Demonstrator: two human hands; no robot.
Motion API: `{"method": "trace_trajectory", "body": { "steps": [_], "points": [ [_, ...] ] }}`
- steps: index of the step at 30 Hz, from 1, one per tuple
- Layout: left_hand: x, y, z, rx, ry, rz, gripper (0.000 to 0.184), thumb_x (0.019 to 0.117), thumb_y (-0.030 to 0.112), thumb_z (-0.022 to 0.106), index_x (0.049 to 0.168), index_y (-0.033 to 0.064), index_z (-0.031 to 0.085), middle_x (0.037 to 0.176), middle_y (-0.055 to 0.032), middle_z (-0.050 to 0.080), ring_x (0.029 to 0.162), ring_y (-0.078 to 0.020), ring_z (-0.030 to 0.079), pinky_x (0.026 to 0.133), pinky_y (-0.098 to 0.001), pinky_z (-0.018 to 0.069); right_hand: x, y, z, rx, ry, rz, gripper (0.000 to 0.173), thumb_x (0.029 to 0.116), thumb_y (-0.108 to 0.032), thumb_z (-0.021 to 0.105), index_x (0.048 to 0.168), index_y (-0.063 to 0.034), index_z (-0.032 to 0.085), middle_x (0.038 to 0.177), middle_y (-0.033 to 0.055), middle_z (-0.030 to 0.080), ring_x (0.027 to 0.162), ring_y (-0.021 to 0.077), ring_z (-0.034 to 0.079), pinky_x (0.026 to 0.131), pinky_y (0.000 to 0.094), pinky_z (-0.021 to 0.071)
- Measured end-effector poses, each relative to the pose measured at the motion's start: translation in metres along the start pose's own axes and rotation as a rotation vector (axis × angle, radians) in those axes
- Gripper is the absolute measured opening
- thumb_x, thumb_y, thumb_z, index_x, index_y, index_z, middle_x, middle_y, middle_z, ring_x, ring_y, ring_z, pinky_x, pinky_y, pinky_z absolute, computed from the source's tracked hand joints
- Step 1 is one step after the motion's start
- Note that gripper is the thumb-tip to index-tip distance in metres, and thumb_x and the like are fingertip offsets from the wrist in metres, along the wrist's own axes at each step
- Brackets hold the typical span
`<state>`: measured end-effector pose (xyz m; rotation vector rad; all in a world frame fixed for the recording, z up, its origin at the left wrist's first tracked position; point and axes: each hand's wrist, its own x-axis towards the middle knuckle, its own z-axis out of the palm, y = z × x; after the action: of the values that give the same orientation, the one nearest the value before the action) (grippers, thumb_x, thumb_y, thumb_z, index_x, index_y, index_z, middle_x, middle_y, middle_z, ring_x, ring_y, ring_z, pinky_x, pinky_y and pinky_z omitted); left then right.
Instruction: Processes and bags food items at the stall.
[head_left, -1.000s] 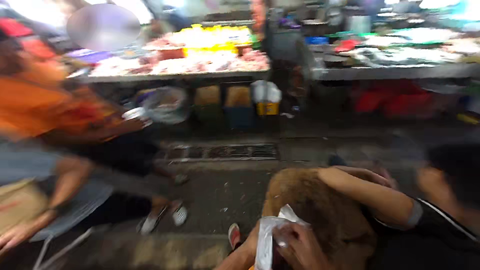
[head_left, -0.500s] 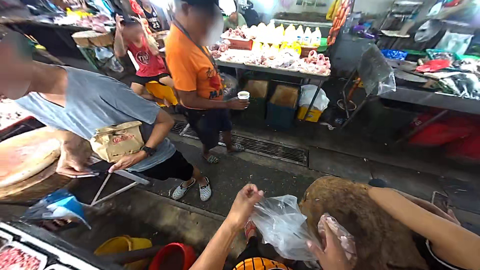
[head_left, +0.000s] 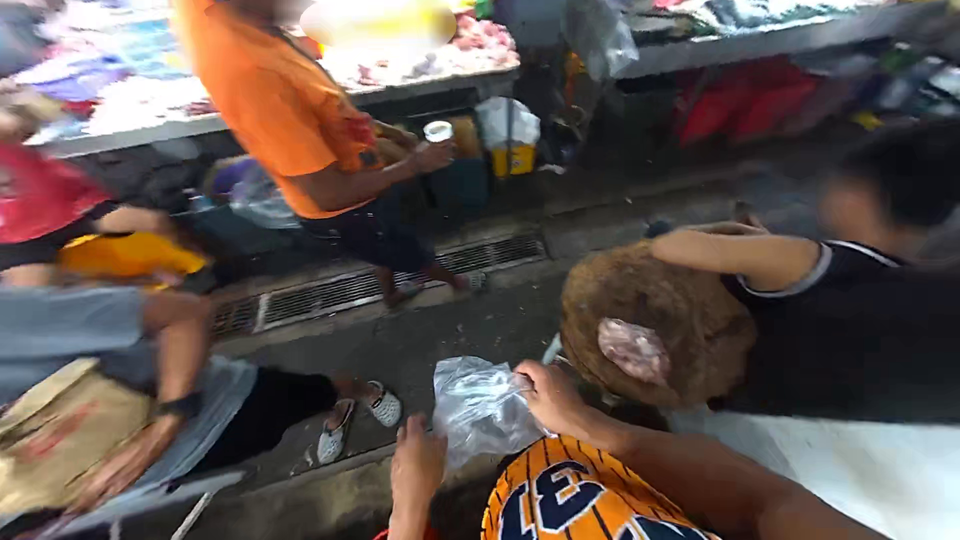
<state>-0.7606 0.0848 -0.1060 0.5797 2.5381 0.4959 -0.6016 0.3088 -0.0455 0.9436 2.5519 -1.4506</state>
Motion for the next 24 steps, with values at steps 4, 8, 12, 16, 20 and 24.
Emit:
{"method": "trace_trajectory", "body": {
  "steps": [4, 8, 12, 16, 20, 24],
  "points": [
    [-0.023, -0.018, 0.058, -0.767, -0.263, -0.266, 0.03, 0.0996, 0.016, 0.062, 0.12, -0.0062, 0.06, 0.091, -0.0166, 0.071, 0.077, -0.0249, 0.07, 0.071, -0.0448, 0.061, -0.004, 0.039, -0.002, -0.008, -0.127, 0.004, 0.027, 0.0996, -0.021, 0.057, 0.119, -0.0045, 0.067, 0.106, 0.0167, 0.071, 0.101, 0.0304, 0.068, 0.093, 0.0516, 0.0536],
    [-0.035, -0.004, 0.075, -1.348, -0.158, -0.442, 0.026, 0.1059, 0.017, 0.05, 0.126, 0.0015, 0.054, 0.091, -0.0139, 0.072, 0.075, -0.0243, 0.072, 0.066, -0.0458, 0.0629, -0.007, 0.096, -0.044, -0.082, -0.083, 0.018, 0.068, 0.0871, -0.053, 0.075, 0.142, -0.0165, 0.06, 0.139, 0.0141, 0.06, 0.132, 0.0297, 0.054, 0.113, 0.0512, 0.043],
    [-0.021, -0.023, 0.06, -1.242, 0.11, -0.444, 0.033, 0.1006, 0.017, 0.061, 0.129, 0.0042, 0.052, 0.088, -0.0096, 0.067, 0.069, -0.0178, 0.066, 0.061, -0.0403, 0.0593, 0.003, 0.173, -0.086, -0.45, 0.111, 0.29, 0.108, 0.0718, -0.068, 0.08, 0.161, -0.0294, 0.032, 0.169, 0.0205, 0.014, 0.152, 0.052, 0.012, 0.115, 0.0756, 0.0204],
    [0.006, -0.038, 0.033, -1.356, 0.197, -0.292, 0.03, 0.0979, 0.003, 0.051, 0.127, 0.0103, 0.05, 0.087, -0.0026, 0.069, 0.065, -0.0132, 0.068, 0.058, -0.0348, 0.0606, 0.016, 0.251, -0.095, -0.574, 0.083, 0.307, 0.111, 0.0725, -0.055, 0.086, 0.162, -0.0402, 0.023, 0.17, 0.019, 0.01, 0.151, 0.0562, 0.008, 0.112, 0.0783, 0.0224],
    [0.086, 0.038, 0.024, -1.067, 0.212, -0.21, 0.037, 0.1014, 0.013, 0.058, 0.135, 0.0002, 0.049, 0.087, -0.0073, 0.066, 0.06, -0.0137, 0.063, 0.056, -0.0348, 0.0592, 0.039, 0.269, -0.109, -0.539, 0.109, 0.273, 0.091, 0.0808, -0.052, 0.079, 0.158, -0.0373, 0.034, 0.164, 0.017, 0.031, 0.148, 0.0509, 0.026, 0.108, 0.0729, 0.0353],
    [0.195, 0.1, 0.065, -0.731, 0.067, -0.237, 0.053, 0.0961, 0.014, 0.068, 0.143, -0.0022, 0.048, 0.099, -0.0214, 0.065, 0.061, -0.0223, 0.061, 0.058, -0.043, 0.057, 0.051, 0.275, -0.106, -0.533, 0.234, 0.276, 0.087, 0.0782, -0.056, 0.078, 0.155, -0.0348, 0.043, 0.156, 0.0176, 0.045, 0.141, 0.0504, 0.04, 0.1, 0.0727, 0.0423]
  ]
}}
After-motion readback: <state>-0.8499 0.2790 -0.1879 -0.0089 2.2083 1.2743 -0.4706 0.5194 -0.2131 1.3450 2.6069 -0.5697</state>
